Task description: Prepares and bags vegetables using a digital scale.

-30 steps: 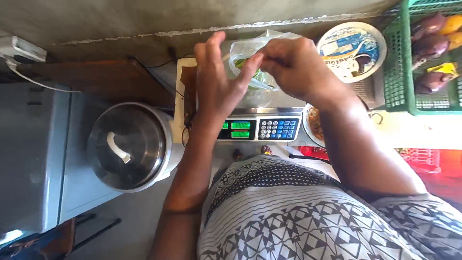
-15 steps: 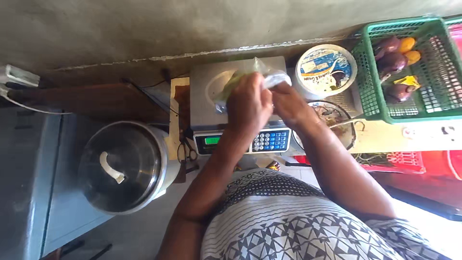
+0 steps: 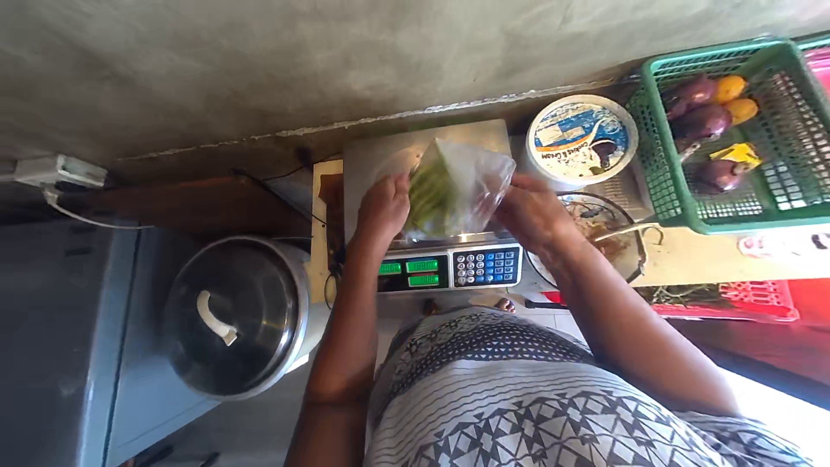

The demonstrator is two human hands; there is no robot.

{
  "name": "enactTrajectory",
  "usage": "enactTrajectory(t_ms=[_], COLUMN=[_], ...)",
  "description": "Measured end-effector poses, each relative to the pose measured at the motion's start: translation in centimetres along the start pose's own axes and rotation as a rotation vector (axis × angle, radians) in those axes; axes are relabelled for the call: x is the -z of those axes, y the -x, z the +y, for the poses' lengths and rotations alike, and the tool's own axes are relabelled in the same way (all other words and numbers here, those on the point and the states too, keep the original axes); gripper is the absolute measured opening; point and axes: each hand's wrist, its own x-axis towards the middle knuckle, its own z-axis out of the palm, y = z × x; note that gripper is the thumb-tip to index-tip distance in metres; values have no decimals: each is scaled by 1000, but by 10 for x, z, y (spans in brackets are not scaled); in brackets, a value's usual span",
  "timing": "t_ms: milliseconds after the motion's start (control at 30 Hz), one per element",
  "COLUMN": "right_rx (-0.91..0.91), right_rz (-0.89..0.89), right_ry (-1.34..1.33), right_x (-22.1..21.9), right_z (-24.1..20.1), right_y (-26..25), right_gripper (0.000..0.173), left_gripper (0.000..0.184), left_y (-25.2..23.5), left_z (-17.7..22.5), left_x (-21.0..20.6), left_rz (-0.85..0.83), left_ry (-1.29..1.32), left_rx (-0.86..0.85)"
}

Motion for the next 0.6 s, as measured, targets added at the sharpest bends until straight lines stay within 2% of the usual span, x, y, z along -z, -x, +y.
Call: enactTrajectory(t_ms=[100,167,300,433,500,600], right_rx=[66,139,162,85,29,-23], right_rz=[-28,-68,-34,-59,-48,-21], right_ry=[74,167,283,12,-171,-466], right_x=[-8,-9,-12,-8,-5,1], right_z=[6,14,10,14,19,11], right_y=[-2,-9,-16,-10,-15,-16], right_gripper=[21,35,49,46,46,46], left_gripper=[53,47,42,39,36,27], left_y=[-3,-3,6,16,17,23], left_z=[7,12,27,46,59,83], left_x=[-18,-25,-40,-51,-58,-67], left_rz=[-54,-33,-8,-102,-106,32], left_ry=[-70,-42,226,491,495,371], left_rx=[49,59,18,-59,-123,-282])
